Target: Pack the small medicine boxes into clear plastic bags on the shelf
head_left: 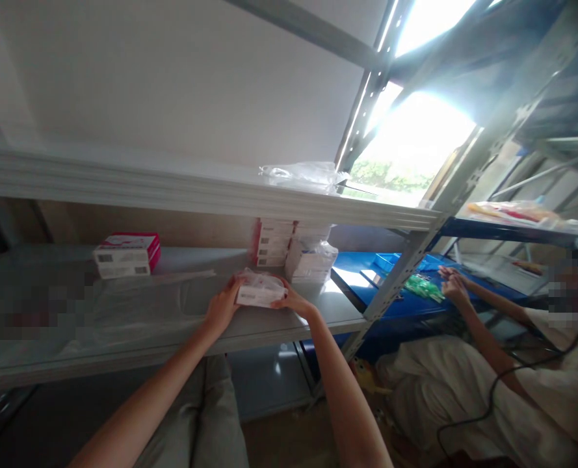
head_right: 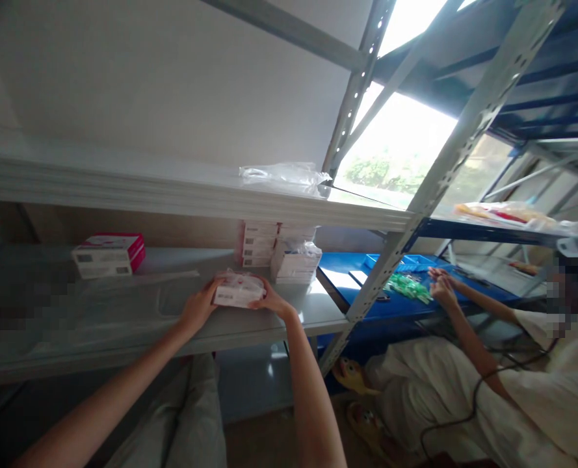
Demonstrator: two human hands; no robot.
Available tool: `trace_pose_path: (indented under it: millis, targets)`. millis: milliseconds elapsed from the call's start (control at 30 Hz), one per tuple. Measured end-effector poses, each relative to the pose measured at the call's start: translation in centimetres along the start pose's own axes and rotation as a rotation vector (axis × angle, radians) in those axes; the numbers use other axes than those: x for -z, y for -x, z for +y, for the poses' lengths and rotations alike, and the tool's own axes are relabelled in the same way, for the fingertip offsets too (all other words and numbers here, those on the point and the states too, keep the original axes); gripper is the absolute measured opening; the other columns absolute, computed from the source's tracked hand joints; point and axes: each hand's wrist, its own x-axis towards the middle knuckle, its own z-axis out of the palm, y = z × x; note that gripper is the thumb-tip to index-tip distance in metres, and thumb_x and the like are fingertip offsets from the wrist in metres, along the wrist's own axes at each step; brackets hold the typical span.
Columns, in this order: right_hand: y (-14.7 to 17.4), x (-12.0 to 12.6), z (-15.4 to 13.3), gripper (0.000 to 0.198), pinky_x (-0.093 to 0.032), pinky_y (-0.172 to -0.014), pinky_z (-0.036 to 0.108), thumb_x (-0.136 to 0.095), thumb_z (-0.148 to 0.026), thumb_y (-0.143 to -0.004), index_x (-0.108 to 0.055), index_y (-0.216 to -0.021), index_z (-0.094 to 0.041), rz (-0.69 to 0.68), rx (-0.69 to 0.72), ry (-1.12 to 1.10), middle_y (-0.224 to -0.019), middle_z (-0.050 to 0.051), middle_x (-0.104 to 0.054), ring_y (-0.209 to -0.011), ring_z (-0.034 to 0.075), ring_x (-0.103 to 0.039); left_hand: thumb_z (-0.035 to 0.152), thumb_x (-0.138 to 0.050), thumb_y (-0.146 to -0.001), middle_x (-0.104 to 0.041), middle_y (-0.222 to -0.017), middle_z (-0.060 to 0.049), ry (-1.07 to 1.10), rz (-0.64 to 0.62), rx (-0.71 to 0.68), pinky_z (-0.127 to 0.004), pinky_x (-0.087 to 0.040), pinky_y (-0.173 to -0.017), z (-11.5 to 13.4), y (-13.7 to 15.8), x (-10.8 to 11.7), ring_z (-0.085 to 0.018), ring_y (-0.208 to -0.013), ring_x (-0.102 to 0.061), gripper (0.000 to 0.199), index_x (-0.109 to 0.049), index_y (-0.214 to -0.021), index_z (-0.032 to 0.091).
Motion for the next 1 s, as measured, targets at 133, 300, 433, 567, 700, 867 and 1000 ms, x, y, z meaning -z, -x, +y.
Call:
trace_pose_path:
  millis: [133, 300, 433, 567, 700, 867, 1000]
  targets:
    - [0.1, 1.4, 2.6, 0.101, -0.036, -0.108, 0.041, -0.080, -0.027, -0.054, -0.033, -0.144, -0.027, 0.158, 0.047, 0.068, -0.137, 0.007, -0.051, -0.124, 0.023, -0.049, 0.016, -0.066, -0.080, -0.037, -0.150, -0.012, 0.117, -0.059, -0.065, -0.039, -0.046, -0.098, 0.1, -0.8, -2.7, -0.028, -0.124, -0.053, 0.079, -0.025, -0.146, 0.029]
    - [0.1, 0.9, 4.4, 0.089, -0.035, -0.108, 0.041, -0.076, -0.033, -0.061, -0.037, -0.141, -0.024, 0.413, 0.104, 0.258, -0.138, 0.008, -0.050, -0.126, 0.025, -0.047, 0.031, -0.065, -0.083, -0.037, -0.147, -0.024, 0.166, 0.058, 0.012, -0.041, -0.042, -0.102, 0.0, -0.6, -4.4, -0.030, -0.133, -0.042, 0.091, -0.007, -0.150, 0.013]
    - [0.5, 0.1, 4.7, 0.050, -0.039, -0.100, 0.044, -0.075, -0.035, -0.065, -0.063, -0.110, -0.017, 0.491, 0.066, 0.501, -0.114, 0.012, -0.064, -0.112, 0.030, -0.055, 0.030, -0.059, -0.087, -0.060, -0.124, -0.021, -0.010, 0.043, 0.024, -0.048, -0.039, -0.102, 0.2, -1.1, -4.9, -0.033, -0.120, -0.053, 0.044, -0.052, -0.126, 0.013]
    - [0.6, 0.1, 4.6, 0.027, -0.043, -0.093, 0.041, -0.073, -0.036, -0.069, -0.065, -0.086, -0.017, 0.567, 0.031, 0.578, -0.096, 0.010, -0.067, -0.099, 0.028, -0.058, 0.024, -0.059, -0.086, -0.058, -0.128, -0.020, -0.008, 0.040, -0.031, -0.054, -0.030, -0.107, 0.4, -2.5, -5.7, -0.034, -0.125, -0.049, 0.035, -0.057, -0.119, 0.014]
    - [0.3, 0.3, 4.4, 0.024, -0.041, -0.097, 0.040, -0.069, -0.032, -0.073, -0.064, -0.092, -0.018, 0.654, 0.013, 0.597, -0.106, 0.012, -0.063, -0.105, 0.028, -0.055, 0.026, -0.055, -0.088, -0.056, -0.131, -0.020, -0.050, 0.042, -0.046, -0.059, -0.027, -0.106, 0.6, -4.0, -7.0, -0.035, -0.127, -0.046, 0.037, -0.054, -0.124, 0.015]
    - [-0.2, 0.1, 4.0, 0.026, -0.040, -0.098, 0.041, -0.061, -0.031, -0.081, -0.063, -0.100, -0.015, 0.737, -0.036, 0.734, -0.119, 0.018, -0.055, -0.112, 0.031, -0.052, 0.028, -0.051, -0.091, -0.053, -0.135, -0.020, -0.138, 0.050, -0.032, -0.062, -0.026, -0.105, 1.1, -5.4, -8.1, -0.037, -0.128, -0.043, 0.039, -0.054, -0.127, 0.014]
    - [-0.5, -0.1, 3.9, 0.035, -0.042, -0.092, 0.044, -0.052, -0.036, -0.087, -0.058, -0.114, -0.014, 0.844, -0.102, 0.749, -0.115, 0.019, -0.058, -0.109, 0.032, -0.055, 0.030, -0.049, -0.092, -0.053, -0.134, -0.018, -0.180, 0.046, -0.027, -0.064, -0.024, -0.106, 1.5, -5.9, -7.9, -0.037, -0.128, -0.042, 0.039, -0.055, -0.127, 0.015]
